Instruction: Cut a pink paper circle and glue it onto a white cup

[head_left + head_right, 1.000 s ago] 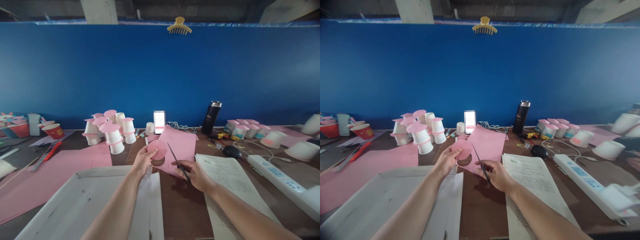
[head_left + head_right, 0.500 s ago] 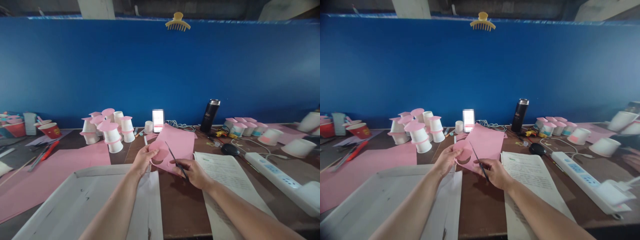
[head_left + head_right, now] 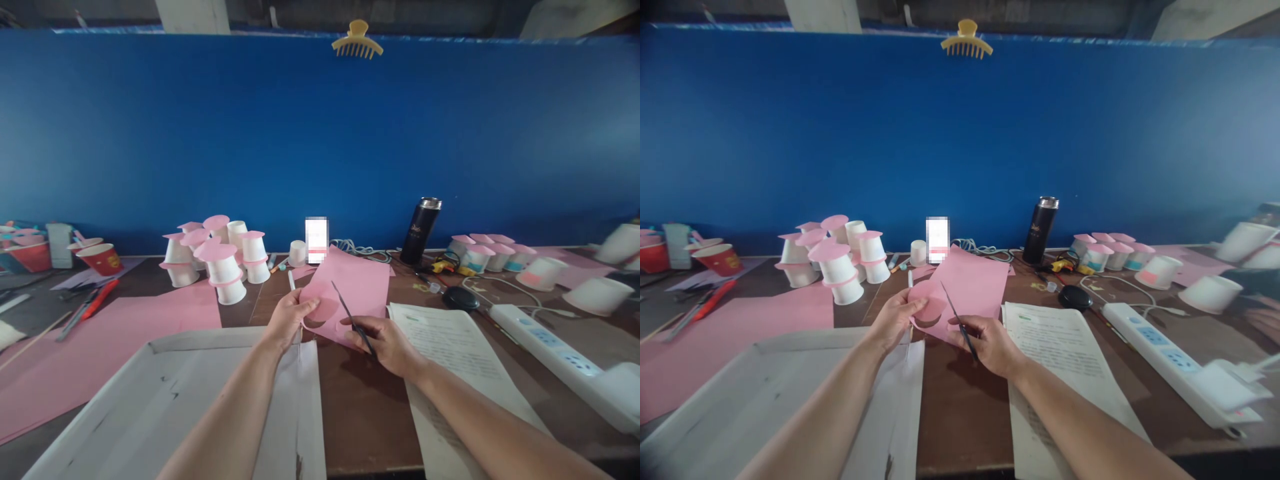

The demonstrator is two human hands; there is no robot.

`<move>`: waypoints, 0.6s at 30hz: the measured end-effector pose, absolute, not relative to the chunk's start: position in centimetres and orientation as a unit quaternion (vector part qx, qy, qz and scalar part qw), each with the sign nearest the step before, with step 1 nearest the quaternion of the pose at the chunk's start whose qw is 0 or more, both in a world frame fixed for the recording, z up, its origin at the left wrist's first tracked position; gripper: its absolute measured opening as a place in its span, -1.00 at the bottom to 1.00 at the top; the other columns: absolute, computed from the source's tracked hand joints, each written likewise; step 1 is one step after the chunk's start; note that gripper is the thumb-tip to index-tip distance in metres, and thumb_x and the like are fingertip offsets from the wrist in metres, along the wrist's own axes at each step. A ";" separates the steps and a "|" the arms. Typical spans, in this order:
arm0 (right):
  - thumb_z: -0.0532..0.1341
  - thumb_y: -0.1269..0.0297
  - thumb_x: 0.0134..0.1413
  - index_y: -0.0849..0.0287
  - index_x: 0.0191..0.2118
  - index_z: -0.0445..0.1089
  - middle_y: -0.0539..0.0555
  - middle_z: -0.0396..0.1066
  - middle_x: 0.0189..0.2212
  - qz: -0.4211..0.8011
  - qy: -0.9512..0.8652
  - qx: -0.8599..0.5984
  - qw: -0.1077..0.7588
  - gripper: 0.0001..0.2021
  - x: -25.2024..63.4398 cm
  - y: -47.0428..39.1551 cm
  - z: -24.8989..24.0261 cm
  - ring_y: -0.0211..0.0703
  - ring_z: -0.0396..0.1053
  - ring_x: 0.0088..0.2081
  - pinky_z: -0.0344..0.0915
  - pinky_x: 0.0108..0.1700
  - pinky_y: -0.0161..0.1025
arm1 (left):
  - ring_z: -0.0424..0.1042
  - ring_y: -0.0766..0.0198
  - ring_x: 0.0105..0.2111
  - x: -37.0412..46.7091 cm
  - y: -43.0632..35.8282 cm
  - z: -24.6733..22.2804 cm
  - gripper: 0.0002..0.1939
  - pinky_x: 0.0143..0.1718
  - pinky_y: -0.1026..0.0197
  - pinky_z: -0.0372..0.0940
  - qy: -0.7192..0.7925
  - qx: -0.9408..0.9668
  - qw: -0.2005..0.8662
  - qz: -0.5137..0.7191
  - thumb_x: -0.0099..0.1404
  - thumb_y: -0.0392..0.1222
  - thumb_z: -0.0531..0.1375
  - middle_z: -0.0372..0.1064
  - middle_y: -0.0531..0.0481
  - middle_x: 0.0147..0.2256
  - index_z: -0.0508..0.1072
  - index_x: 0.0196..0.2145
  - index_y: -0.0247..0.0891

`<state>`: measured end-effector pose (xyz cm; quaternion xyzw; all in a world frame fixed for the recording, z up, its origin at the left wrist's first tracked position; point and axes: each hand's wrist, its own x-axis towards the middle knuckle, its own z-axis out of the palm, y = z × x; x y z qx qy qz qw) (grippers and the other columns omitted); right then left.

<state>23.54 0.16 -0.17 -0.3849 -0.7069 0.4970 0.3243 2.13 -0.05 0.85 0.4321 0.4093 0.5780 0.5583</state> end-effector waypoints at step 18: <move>0.26 0.00 -0.02 0.30 -0.05 0.43 -0.06 0.21 -0.61 0.487 -0.699 -0.406 0.331 -0.49 23.3 0.1 0.2 -0.34 0.12 -0.57 0.11 -0.54 -0.37 | 0.48 0.14 -0.33 2.2 -0.2 1.4 -0.56 -0.22 0.08 0.36 0.387 0.401 0.577 0.598 0.02 -0.11 0.34 0.49 -0.17 -0.28 0.45 -0.16 -0.37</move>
